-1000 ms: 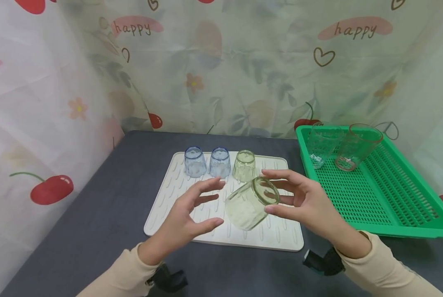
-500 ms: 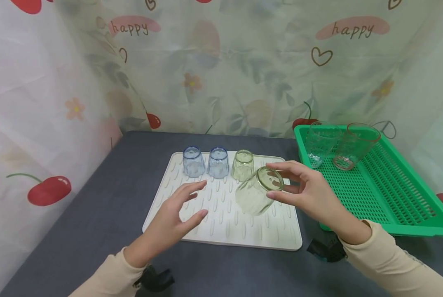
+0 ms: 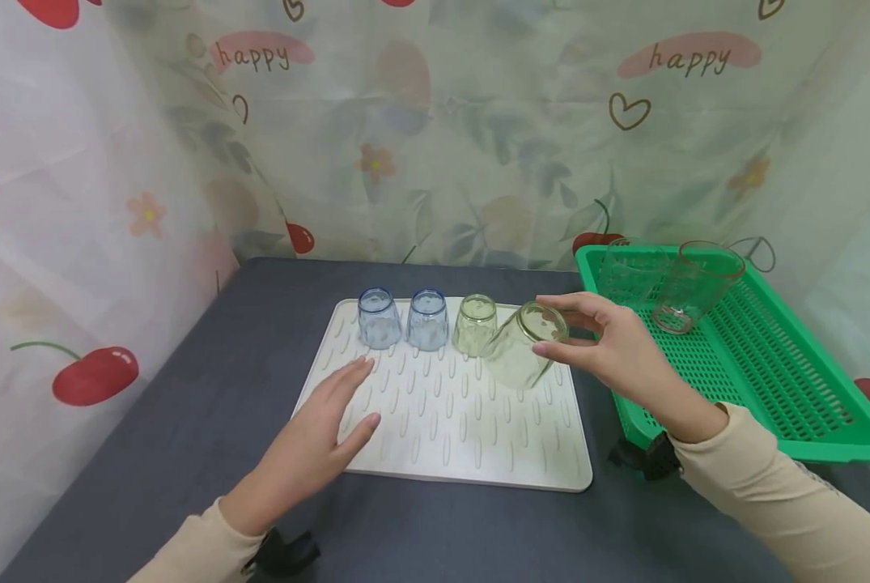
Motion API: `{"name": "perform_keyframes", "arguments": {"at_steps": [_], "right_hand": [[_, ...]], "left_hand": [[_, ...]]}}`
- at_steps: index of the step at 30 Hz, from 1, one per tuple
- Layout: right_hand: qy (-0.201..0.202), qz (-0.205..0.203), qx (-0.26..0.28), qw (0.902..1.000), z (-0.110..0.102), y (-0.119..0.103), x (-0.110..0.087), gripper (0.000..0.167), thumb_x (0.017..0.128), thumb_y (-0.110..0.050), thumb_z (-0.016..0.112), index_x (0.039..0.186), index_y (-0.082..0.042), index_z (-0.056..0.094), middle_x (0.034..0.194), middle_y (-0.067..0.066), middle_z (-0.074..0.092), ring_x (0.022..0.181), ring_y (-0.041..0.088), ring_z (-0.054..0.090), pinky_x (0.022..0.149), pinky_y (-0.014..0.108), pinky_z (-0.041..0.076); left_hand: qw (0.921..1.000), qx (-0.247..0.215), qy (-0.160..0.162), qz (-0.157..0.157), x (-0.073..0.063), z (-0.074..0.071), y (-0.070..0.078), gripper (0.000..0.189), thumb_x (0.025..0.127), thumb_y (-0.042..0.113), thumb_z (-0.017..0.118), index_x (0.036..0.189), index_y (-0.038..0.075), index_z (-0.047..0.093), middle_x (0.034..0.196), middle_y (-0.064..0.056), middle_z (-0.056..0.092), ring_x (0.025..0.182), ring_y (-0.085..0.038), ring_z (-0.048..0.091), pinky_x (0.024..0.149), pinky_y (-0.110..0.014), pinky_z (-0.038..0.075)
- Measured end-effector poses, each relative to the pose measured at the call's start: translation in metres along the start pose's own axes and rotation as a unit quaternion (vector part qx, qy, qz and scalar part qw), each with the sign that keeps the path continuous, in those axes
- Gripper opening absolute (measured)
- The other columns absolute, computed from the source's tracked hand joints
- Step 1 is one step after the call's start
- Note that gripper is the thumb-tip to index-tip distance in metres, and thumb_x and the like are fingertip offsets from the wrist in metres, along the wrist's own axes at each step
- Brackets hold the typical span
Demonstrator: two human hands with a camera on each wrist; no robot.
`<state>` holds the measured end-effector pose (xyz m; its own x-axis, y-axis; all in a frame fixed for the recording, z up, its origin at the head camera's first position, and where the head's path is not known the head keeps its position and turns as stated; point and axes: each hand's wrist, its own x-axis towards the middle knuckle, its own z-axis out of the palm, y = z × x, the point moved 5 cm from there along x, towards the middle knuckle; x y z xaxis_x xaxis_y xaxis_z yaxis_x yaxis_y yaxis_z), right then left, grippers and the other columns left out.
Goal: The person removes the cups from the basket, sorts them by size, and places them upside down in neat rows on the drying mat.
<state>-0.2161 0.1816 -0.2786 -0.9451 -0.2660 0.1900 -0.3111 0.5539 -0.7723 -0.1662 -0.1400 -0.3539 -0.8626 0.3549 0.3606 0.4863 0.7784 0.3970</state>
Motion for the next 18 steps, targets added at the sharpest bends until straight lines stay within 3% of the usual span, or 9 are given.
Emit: {"name": "perform_keyframes", "arguments": {"at_steps": [9,18], "right_hand": [[-0.004,0.04,-0.02,0.999,-0.007,0.015,0.017,0.064,0.083,-0.041,0.075,0.139,-0.019,0.053,0.146,0.007,0.044,0.13,0.035,0.049,0.096,0.053,0.046],[-0.014,0.075,-0.057,0.9955,-0.012,0.031,0.037,0.072,0.083,-0.048,0.072,0.144,-0.017,0.048,0.153,0.013,0.035,0.131,0.038,0.046,0.095,0.056,0.046]], "left_hand": [[0.9959,0.068,-0.047,-0.038,-0.009,0.016,-0.022,0.07,0.093,0.037,0.063,0.15,0.007,0.035,0.152,-0.022,0.035,0.14,-0.039,0.034,0.108,-0.056,0.035],[0.9837,0.102,-0.123,-0.084,-0.018,0.032,-0.039,0.072,0.091,0.037,0.065,0.147,0.001,0.037,0.148,-0.03,0.036,0.138,-0.048,0.031,0.107,-0.064,0.03]]}}
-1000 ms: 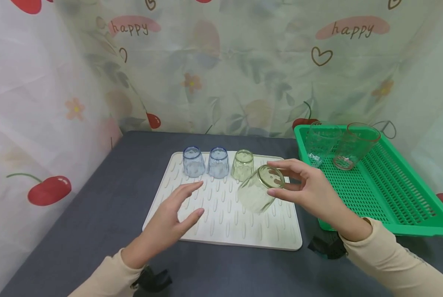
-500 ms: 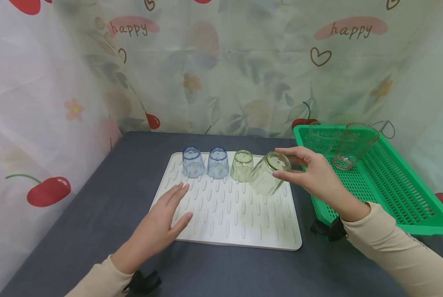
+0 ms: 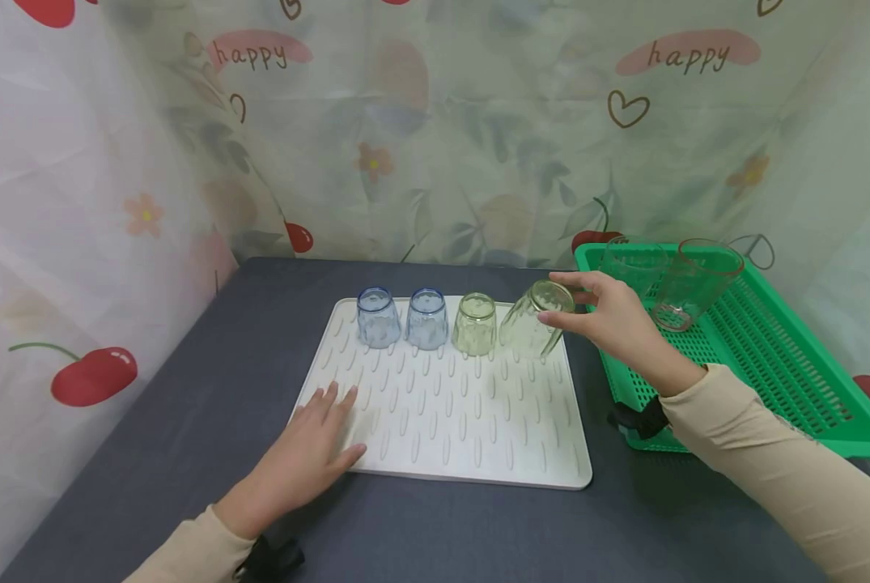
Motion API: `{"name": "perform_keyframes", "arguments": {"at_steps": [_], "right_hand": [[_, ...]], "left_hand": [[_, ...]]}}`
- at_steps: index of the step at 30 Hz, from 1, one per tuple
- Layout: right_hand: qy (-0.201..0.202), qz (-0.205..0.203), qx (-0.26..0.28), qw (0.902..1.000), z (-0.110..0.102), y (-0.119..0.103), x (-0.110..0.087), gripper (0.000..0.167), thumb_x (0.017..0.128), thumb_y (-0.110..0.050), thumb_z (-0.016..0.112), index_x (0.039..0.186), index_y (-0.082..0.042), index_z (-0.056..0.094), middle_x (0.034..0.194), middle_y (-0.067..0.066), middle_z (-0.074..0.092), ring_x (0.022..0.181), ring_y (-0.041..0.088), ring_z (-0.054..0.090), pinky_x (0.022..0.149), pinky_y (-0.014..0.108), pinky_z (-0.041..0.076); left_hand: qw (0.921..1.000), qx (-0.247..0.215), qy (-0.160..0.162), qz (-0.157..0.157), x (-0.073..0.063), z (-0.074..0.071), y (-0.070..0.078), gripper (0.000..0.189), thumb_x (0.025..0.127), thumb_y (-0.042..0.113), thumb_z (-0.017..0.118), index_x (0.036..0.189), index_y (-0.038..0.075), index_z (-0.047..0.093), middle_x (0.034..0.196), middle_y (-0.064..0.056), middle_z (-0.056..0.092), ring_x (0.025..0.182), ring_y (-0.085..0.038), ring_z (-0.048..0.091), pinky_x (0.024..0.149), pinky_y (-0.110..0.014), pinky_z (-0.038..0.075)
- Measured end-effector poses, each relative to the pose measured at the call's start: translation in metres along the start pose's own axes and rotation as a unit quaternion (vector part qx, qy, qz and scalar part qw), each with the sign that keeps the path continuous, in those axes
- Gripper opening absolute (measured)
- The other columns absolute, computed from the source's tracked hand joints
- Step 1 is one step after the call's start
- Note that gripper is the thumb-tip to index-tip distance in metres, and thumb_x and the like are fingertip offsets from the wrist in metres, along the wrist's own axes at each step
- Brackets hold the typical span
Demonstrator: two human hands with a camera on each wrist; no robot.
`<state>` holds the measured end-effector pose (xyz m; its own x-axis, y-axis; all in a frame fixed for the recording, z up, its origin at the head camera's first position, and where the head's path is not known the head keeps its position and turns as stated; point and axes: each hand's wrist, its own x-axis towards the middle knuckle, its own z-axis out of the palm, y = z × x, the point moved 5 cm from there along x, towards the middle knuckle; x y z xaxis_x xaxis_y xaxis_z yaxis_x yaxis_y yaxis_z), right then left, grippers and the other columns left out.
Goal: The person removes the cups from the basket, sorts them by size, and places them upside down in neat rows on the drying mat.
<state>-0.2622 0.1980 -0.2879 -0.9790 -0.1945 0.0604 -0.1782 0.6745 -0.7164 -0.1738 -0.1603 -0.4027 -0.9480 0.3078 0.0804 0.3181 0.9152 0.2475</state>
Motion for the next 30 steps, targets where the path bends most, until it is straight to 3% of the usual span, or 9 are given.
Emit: {"name": "perform_keyframes", "arguments": {"at_steps": [9,15,22,30], "right_hand": [[-0.008,0.013,-0.04,0.9991,-0.003,0.009,0.022,0.07,0.086,-0.042,0.072,0.144,-0.012,0.047,0.154,0.018,0.033,0.13,0.04,0.047,0.093,0.054,0.047],[-0.021,0.034,-0.051,0.9979,0.0,0.018,0.035,0.07,0.087,-0.038,0.072,0.145,-0.011,0.045,0.153,0.017,0.034,0.122,0.034,0.048,0.08,0.043,0.045],[-0.036,0.053,-0.04,0.9971,0.009,0.026,0.048,0.069,0.087,-0.032,0.073,0.144,-0.006,0.045,0.149,0.02,0.039,0.133,0.038,0.041,0.099,0.054,0.043],[-0.048,0.073,-0.033,0.9956,0.022,0.034,0.06,0.069,0.088,-0.028,0.073,0.144,-0.003,0.042,0.148,0.022,0.039,0.136,0.038,0.038,0.103,0.053,0.041]], "left_hand": [[0.9987,-0.001,-0.05,-0.015,-0.006,0.013,-0.011,0.072,0.092,0.037,0.063,0.147,0.0,0.036,0.15,-0.032,0.031,0.139,-0.051,0.027,0.104,-0.069,0.029],[0.9977,-0.017,-0.065,-0.01,-0.008,0.018,-0.013,0.07,0.093,0.037,0.063,0.147,0.0,0.037,0.15,-0.033,0.031,0.139,-0.051,0.026,0.105,-0.069,0.027],[0.9971,-0.007,-0.075,-0.008,-0.008,0.02,-0.012,0.068,0.094,0.038,0.061,0.147,0.002,0.039,0.151,-0.031,0.03,0.14,-0.05,0.025,0.105,-0.069,0.026],[0.9959,-0.009,-0.089,-0.014,-0.008,0.02,-0.011,0.068,0.094,0.038,0.06,0.147,0.002,0.039,0.152,-0.03,0.029,0.141,-0.05,0.023,0.106,-0.069,0.024]]}}
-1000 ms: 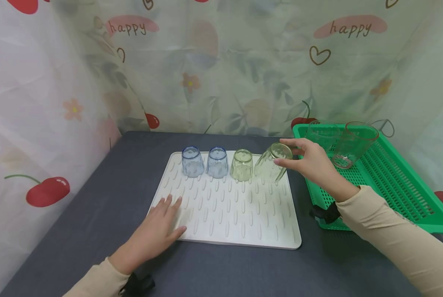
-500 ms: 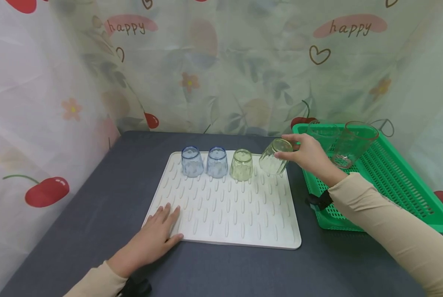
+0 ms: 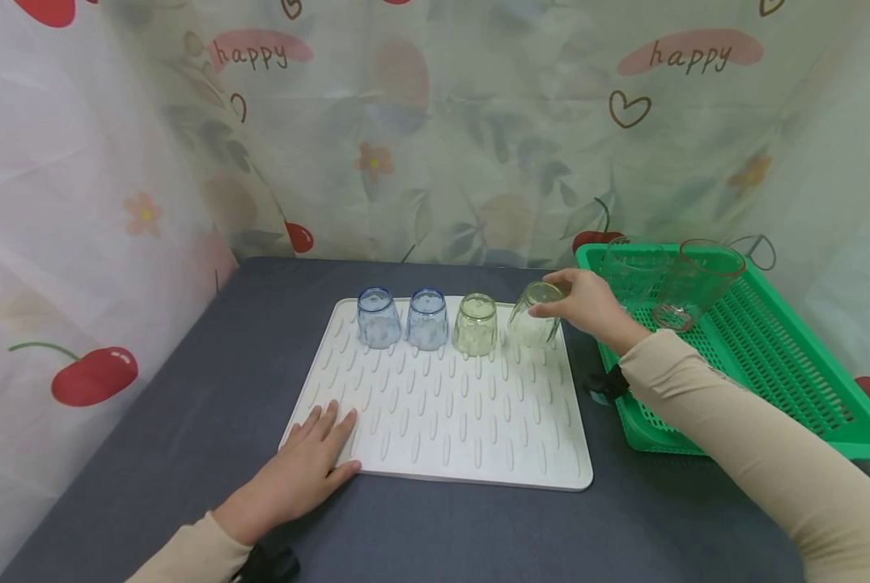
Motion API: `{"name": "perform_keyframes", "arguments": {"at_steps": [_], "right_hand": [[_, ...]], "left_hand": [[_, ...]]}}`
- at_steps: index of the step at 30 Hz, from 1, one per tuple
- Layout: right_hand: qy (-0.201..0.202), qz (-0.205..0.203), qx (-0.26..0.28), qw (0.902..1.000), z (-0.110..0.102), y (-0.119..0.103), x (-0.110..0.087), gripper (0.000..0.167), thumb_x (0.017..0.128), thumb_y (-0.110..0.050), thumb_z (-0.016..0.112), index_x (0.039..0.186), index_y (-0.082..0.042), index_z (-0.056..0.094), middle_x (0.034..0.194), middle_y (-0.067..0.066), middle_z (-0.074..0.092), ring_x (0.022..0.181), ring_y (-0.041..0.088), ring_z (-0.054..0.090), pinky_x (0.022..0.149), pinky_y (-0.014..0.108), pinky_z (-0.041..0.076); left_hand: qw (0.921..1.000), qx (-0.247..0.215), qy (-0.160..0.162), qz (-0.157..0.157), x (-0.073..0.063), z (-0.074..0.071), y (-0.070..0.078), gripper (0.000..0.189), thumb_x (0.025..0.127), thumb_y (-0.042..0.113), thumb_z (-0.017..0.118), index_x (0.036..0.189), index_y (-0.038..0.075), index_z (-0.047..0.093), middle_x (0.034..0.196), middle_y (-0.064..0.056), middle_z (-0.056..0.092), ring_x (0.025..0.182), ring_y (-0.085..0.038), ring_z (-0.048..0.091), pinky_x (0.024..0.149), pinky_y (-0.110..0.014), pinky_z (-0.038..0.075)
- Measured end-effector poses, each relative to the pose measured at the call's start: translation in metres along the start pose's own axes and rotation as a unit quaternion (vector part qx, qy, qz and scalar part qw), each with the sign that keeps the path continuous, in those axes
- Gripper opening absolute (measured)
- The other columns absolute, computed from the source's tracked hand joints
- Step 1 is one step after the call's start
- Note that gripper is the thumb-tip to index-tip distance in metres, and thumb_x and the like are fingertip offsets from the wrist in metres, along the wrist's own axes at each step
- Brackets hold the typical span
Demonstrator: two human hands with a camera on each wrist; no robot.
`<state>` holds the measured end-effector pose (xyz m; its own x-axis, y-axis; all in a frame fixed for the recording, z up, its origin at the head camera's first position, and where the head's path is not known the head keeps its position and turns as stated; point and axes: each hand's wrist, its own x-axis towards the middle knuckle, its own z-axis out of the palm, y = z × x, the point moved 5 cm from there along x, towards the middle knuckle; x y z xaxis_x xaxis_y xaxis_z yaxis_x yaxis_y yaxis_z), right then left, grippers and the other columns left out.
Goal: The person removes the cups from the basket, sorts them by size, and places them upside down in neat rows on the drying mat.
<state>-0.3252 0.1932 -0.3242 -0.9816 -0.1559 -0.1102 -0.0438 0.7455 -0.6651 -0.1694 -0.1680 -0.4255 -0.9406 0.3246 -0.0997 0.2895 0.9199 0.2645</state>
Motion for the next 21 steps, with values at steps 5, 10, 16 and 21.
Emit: {"name": "perform_keyframes", "arguments": {"at_steps": [5,10,16,21], "right_hand": [[-0.005,0.008,0.013,0.9999,0.008,0.003,0.007,0.068,0.087,-0.025,0.074,0.143,-0.002,0.043,0.148,0.022,0.04,0.136,0.037,0.038,0.104,0.052,0.041],[-0.004,0.013,0.011,0.9998,0.016,0.006,0.015,0.068,0.086,-0.023,0.074,0.142,-0.002,0.044,0.146,0.022,0.042,0.134,0.038,0.04,0.102,0.051,0.043],[0.003,0.023,-0.007,0.9997,0.023,0.005,0.021,0.068,0.084,-0.024,0.076,0.141,-0.002,0.047,0.143,0.021,0.046,0.129,0.038,0.045,0.099,0.05,0.045],[0.0,0.035,-0.011,0.9993,0.028,0.005,0.025,0.068,0.084,-0.023,0.077,0.14,-0.001,0.046,0.142,0.021,0.046,0.129,0.038,0.045,0.1,0.048,0.045]], "left_hand": [[1.0,0.001,-0.002,0.0,0.0,0.001,-0.001,0.068,0.094,0.039,0.06,0.147,0.001,0.038,0.152,-0.03,0.028,0.142,-0.049,0.023,0.106,-0.069,0.024],[1.0,0.001,-0.002,0.001,0.0,0.0,-0.001,0.069,0.094,0.039,0.06,0.146,0.0,0.038,0.152,-0.03,0.028,0.142,-0.049,0.022,0.106,-0.069,0.025],[1.0,0.002,-0.005,0.002,0.0,-0.001,-0.001,0.069,0.094,0.039,0.06,0.146,-0.001,0.038,0.152,-0.03,0.028,0.142,-0.05,0.023,0.106,-0.069,0.025],[1.0,0.003,-0.009,0.002,0.001,0.0,-0.001,0.069,0.094,0.039,0.06,0.146,-0.001,0.038,0.153,-0.03,0.028,0.142,-0.049,0.022,0.106,-0.069,0.025]]}}
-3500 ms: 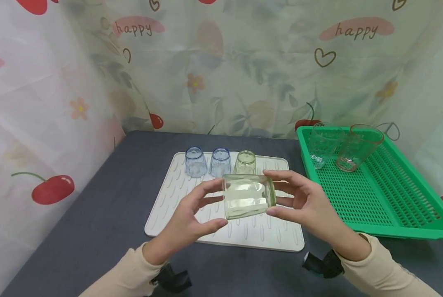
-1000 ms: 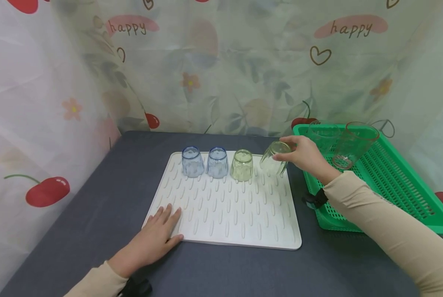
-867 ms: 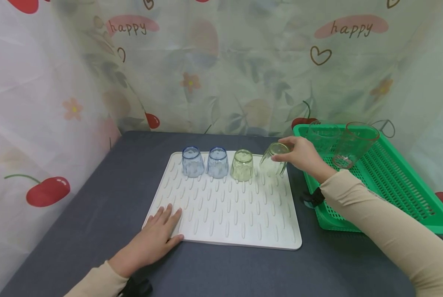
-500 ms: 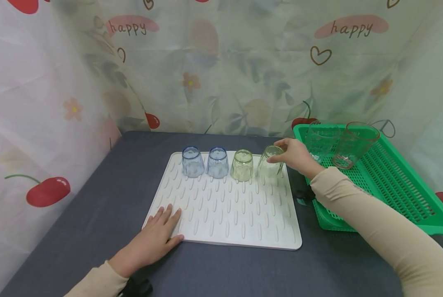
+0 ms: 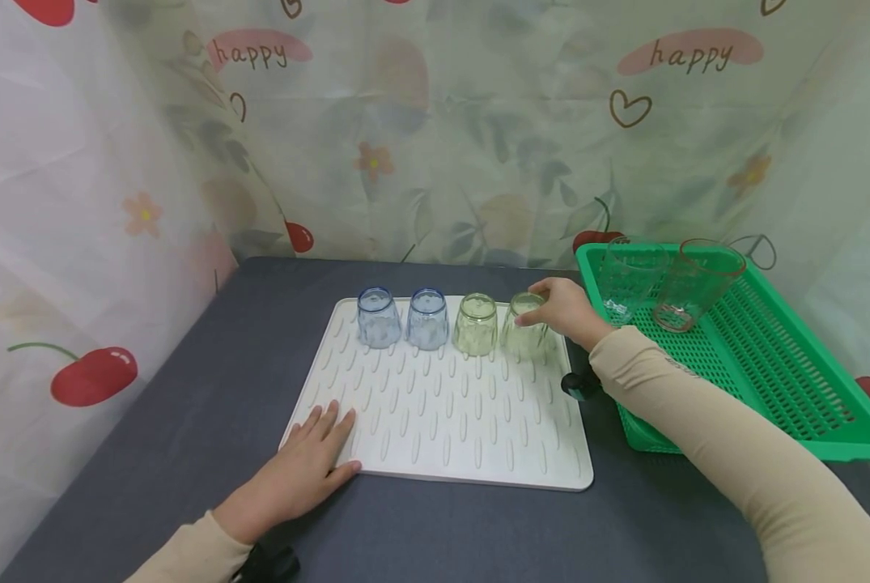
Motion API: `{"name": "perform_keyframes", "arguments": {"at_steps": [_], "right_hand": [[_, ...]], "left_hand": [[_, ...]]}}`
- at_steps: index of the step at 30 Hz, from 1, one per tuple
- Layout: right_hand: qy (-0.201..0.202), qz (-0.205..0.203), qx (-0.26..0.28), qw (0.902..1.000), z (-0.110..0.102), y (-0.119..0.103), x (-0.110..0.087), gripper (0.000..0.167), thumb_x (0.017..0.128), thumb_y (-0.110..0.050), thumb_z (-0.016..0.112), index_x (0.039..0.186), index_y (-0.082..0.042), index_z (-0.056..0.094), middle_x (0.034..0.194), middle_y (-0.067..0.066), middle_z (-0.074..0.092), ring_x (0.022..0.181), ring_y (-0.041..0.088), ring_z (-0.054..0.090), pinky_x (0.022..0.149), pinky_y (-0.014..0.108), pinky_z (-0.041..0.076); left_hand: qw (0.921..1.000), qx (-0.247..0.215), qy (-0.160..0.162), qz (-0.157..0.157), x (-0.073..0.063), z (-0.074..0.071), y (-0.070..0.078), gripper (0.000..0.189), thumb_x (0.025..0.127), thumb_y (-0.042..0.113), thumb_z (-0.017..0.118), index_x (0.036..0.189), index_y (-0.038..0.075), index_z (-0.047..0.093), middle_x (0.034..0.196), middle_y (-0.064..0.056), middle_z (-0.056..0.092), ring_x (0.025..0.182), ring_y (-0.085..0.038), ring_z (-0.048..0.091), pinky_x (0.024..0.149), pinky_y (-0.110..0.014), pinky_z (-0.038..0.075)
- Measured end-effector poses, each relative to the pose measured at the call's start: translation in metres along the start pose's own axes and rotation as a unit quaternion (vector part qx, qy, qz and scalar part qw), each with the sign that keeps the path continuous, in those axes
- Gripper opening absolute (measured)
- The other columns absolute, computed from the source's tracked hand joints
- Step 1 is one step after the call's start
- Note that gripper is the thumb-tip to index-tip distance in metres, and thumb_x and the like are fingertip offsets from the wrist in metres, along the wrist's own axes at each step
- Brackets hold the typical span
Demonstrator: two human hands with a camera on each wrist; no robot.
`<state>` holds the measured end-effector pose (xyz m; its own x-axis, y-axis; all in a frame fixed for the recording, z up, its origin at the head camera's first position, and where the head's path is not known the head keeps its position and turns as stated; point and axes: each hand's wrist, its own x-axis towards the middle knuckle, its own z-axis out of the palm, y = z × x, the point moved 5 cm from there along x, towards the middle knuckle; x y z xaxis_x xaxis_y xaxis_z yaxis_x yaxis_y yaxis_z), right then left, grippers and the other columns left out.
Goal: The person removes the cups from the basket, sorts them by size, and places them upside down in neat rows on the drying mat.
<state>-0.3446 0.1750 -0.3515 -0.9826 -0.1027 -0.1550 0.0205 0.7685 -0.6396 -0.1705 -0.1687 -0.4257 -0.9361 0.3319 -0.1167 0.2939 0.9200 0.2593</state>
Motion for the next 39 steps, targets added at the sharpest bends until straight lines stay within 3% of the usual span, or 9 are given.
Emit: {"name": "perform_keyframes", "arguments": {"at_steps": [39], "right_hand": [[-0.004,-0.011,-0.021,0.9997,0.0026,0.0077,0.0018,0.068,0.084,-0.025,0.076,0.139,0.0,0.045,0.138,0.023,0.048,0.127,0.04,0.046,0.099,0.051,0.045]], "left_hand": [[0.9999,-0.005,-0.014,-0.005,0.0008,-0.0003,-0.0001,0.07,0.094,0.039,0.06,0.147,-0.001,0.037,0.153,-0.03,0.027,0.142,-0.05,0.022,0.106,-0.069,0.025]]}}
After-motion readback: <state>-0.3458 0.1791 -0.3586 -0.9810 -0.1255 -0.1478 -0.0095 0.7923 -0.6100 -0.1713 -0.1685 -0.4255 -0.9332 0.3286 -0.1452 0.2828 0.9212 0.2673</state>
